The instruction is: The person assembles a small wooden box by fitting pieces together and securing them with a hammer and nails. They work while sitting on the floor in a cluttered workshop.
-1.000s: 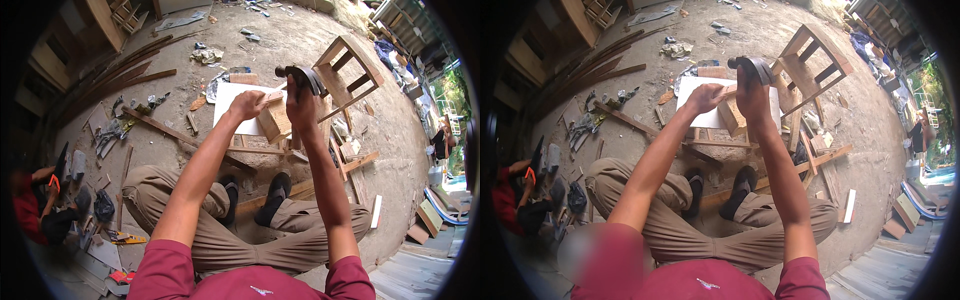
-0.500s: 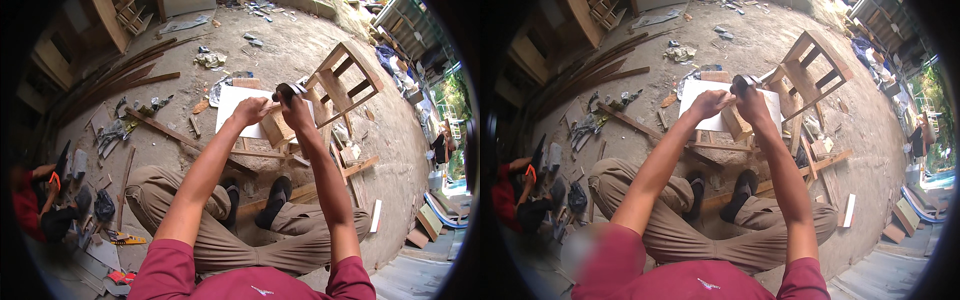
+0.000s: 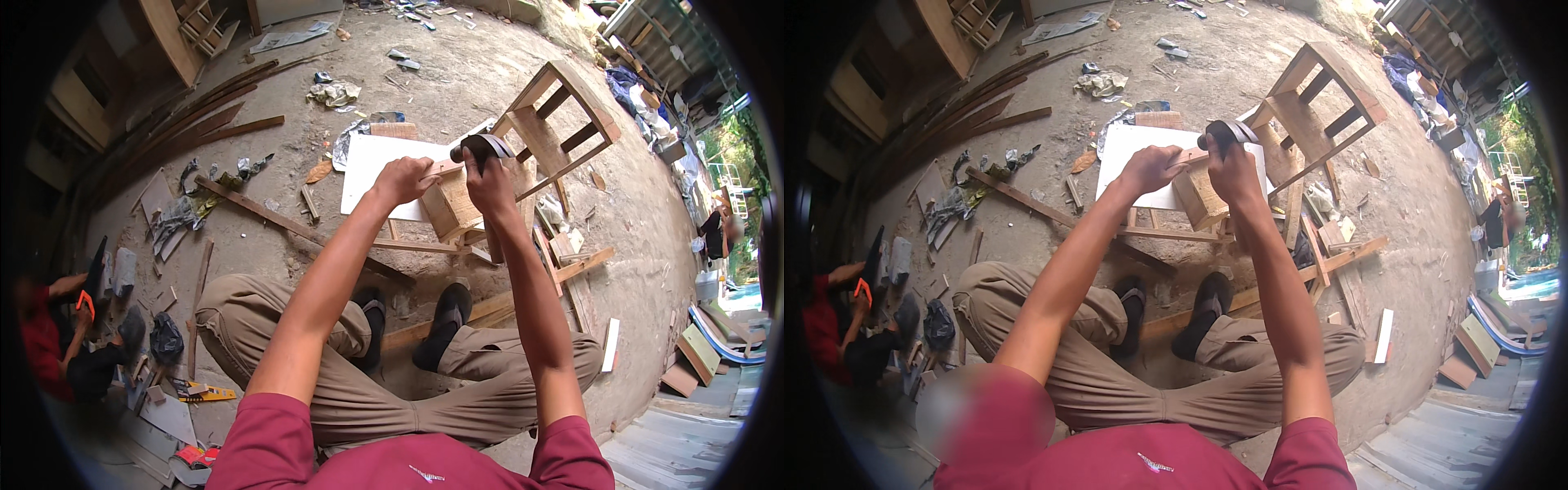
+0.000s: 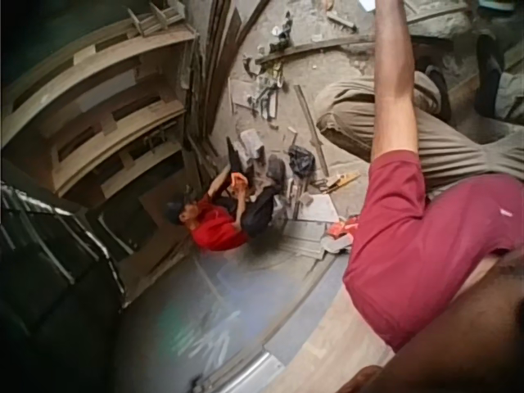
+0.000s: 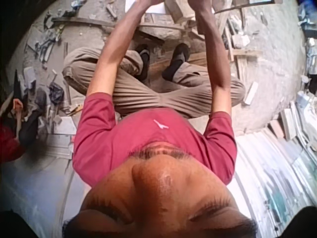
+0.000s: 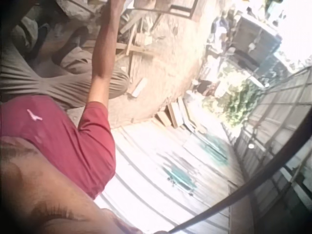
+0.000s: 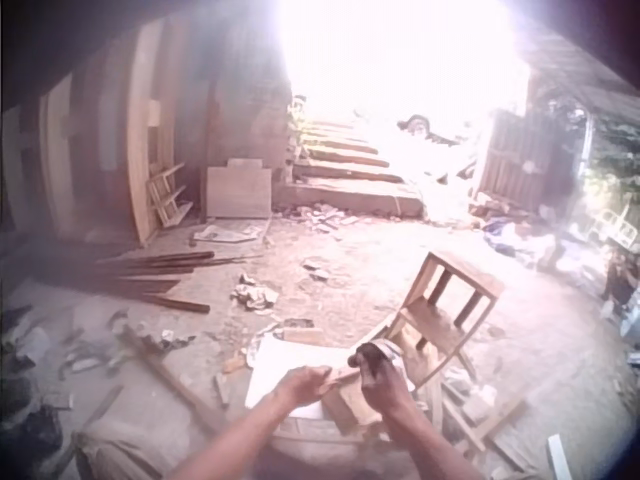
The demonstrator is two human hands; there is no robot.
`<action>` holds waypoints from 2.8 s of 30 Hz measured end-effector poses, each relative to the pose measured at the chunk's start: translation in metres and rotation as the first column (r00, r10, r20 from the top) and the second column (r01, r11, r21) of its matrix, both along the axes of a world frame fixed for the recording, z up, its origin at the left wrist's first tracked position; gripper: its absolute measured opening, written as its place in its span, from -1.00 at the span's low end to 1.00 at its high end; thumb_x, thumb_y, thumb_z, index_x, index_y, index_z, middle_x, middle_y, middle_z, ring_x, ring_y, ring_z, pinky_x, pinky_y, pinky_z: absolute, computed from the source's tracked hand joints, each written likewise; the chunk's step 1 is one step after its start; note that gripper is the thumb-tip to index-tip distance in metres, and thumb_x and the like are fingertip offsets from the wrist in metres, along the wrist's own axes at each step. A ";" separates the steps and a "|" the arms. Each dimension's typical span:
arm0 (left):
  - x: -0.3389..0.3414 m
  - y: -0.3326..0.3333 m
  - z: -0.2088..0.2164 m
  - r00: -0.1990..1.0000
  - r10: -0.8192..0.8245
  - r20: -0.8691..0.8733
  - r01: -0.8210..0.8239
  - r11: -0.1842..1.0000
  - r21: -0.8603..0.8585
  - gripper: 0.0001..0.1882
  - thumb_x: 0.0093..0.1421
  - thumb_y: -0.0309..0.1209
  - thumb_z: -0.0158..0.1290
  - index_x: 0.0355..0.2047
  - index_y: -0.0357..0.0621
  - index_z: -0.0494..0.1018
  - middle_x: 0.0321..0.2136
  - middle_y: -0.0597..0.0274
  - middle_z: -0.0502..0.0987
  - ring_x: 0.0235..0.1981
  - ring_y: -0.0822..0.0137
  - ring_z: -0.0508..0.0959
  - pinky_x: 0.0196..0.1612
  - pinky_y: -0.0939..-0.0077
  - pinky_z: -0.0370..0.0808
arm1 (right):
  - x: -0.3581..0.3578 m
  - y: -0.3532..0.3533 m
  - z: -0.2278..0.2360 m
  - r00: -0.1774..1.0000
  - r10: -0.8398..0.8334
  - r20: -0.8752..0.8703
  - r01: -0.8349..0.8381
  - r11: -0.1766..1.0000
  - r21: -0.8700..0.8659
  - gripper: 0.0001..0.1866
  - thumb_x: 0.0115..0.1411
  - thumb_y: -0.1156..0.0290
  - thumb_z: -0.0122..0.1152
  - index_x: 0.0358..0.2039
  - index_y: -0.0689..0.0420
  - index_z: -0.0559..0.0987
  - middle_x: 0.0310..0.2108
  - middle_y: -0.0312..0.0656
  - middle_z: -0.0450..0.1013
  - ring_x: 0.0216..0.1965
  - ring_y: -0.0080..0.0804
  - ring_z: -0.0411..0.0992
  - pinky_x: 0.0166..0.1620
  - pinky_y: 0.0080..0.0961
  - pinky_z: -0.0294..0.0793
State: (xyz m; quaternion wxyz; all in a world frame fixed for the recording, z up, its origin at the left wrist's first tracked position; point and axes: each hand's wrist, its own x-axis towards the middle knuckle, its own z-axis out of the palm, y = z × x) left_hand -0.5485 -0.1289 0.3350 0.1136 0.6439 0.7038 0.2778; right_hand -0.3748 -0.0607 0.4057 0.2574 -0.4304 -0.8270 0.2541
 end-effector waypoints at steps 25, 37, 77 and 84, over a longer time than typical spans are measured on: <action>0.007 0.003 -0.010 1.000 -0.021 0.008 0.021 0.997 -0.077 -0.58 0.15 -0.02 0.18 -0.27 -0.16 0.56 -0.42 -0.11 0.62 -0.31 -0.09 0.64 -0.22 0.10 0.57 | 0.003 -0.025 0.014 0.997 0.068 -0.046 -0.068 0.998 -0.010 -0.67 0.37 0.18 0.02 -0.06 0.18 0.49 -0.26 0.25 0.53 -0.14 0.29 0.48 -0.13 0.02 0.44; 0.010 0.005 0.002 0.998 -0.045 -0.037 0.043 0.998 -0.053 -0.55 0.17 0.00 0.16 -0.34 -0.20 0.55 -0.49 -0.10 0.61 -0.38 -0.09 0.64 -0.25 0.10 0.57 | 0.002 -0.014 0.002 0.950 0.274 -0.148 -0.224 0.932 0.286 -0.67 0.36 0.19 0.06 -0.16 0.23 0.57 -0.24 0.15 0.54 -0.17 0.06 0.51 -0.08 -0.23 0.45; 0.155 -0.061 0.126 0.958 -0.282 0.045 0.209 0.800 0.563 -0.36 -0.04 -0.36 0.39 0.05 -0.22 0.41 -0.12 0.01 0.56 -0.09 0.14 0.56 -0.07 0.28 0.50 | 0.144 -0.042 -0.069 0.045 -0.555 -0.831 -0.576 0.665 -0.475 -0.59 0.34 -0.06 0.01 -0.14 0.03 0.50 -0.51 -0.44 0.39 -0.68 -0.75 0.13 -0.64 -0.77 0.14; 0.159 -0.057 0.124 0.925 -0.365 0.104 0.326 0.904 0.277 -0.44 0.03 -0.35 0.35 0.00 -0.27 0.41 -0.35 -0.01 0.65 -0.27 0.13 0.67 -0.17 0.34 0.57 | 0.168 -0.033 -0.061 0.049 -0.575 -0.817 -0.463 0.712 -0.529 -0.65 0.31 0.06 0.13 -0.13 0.07 0.51 -0.45 -0.39 0.44 -0.66 -0.71 0.18 -0.62 -0.75 0.14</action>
